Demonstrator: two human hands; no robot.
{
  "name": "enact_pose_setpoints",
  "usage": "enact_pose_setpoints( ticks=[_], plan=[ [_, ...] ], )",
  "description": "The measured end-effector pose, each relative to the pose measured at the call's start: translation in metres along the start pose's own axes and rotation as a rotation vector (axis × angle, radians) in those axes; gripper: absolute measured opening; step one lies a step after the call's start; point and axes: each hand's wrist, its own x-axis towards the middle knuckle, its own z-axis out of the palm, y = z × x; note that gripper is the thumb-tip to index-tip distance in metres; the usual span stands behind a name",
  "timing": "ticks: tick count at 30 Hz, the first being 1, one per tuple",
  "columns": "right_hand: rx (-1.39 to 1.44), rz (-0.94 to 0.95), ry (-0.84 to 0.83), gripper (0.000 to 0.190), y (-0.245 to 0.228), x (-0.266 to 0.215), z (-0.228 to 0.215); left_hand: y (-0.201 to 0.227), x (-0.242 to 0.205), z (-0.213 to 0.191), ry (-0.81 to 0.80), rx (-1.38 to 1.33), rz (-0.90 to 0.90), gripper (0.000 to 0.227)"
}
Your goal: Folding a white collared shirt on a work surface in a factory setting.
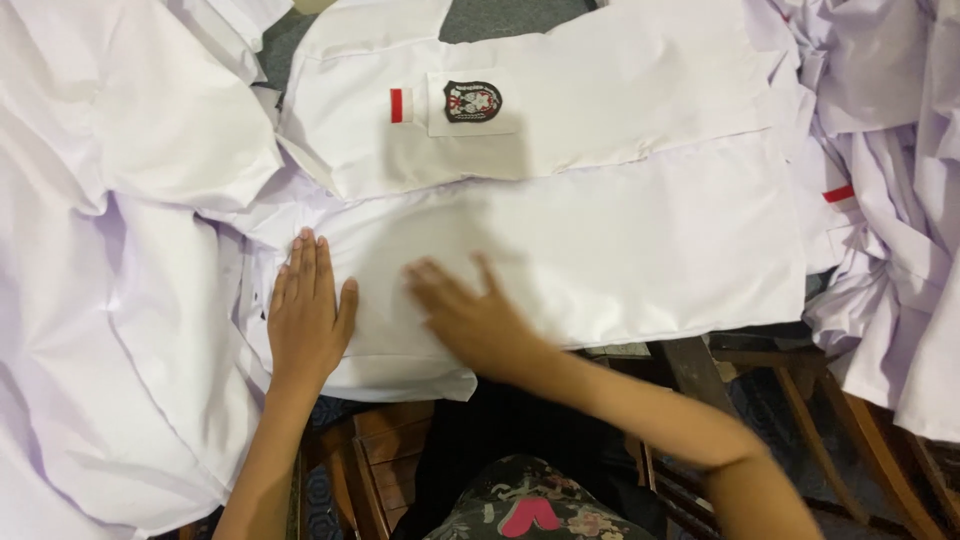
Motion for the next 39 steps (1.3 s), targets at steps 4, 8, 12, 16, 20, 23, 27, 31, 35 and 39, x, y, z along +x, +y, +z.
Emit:
enact_pose_setpoints(
  ticks=[4, 8, 12, 16, 20, 23, 27, 31, 35, 39],
  plan=[
    [0.203, 0.074, 0.072, 0.048, -0.050, 0.033, 0.039, -0.003, -0.001, 0.004, 0.055, 0.035, 0.031, 0.066],
    [0.159, 0.162, 0.059, 0.062, -0.059, 0.031, 0.058, -0.003, 0.001, 0.002, 0.041, 0.023, 0.026, 0.064],
    [0.210, 0.164, 0.013, 0.058, -0.047, 0.010, 0.038, -0.001, 0.002, 0.000, 0.021, 0.016, 0.036, 0.066],
    [0.199, 0.170, -0.002, 0.054, -0.030, -0.018, 0.021, -0.002, 0.002, -0.001, -0.020, 0.000, 0.009, 0.067],
    [0.150, 0.275, -0.025, 0.049, -0.009, -0.050, -0.003, 0.000, 0.002, -0.003, -0.037, -0.009, -0.006, 0.068],
    [0.098, 0.395, -0.088, 0.048, 0.013, -0.081, -0.006, 0.000, 0.003, -0.004, -0.048, -0.003, -0.012, 0.069],
    [0.044, 0.526, -0.103, 0.044, 0.047, -0.122, -0.024, -0.001, 0.002, -0.002, -0.040, 0.021, 0.002, 0.069],
    [-0.083, 0.718, -0.147, 0.046, 0.071, -0.154, -0.036, 0.001, 0.001, -0.005, -0.037, 0.031, 0.008, 0.069],
    [-0.131, 0.946, -0.261, 0.054, 0.092, -0.183, -0.048, 0.002, 0.002, -0.004, -0.036, 0.028, -0.004, 0.069],
    [-0.116, 1.033, -0.164, 0.055, 0.103, -0.193, -0.057, 0.003, 0.002, -0.006, -0.038, 0.023, -0.005, 0.068]
  ],
)
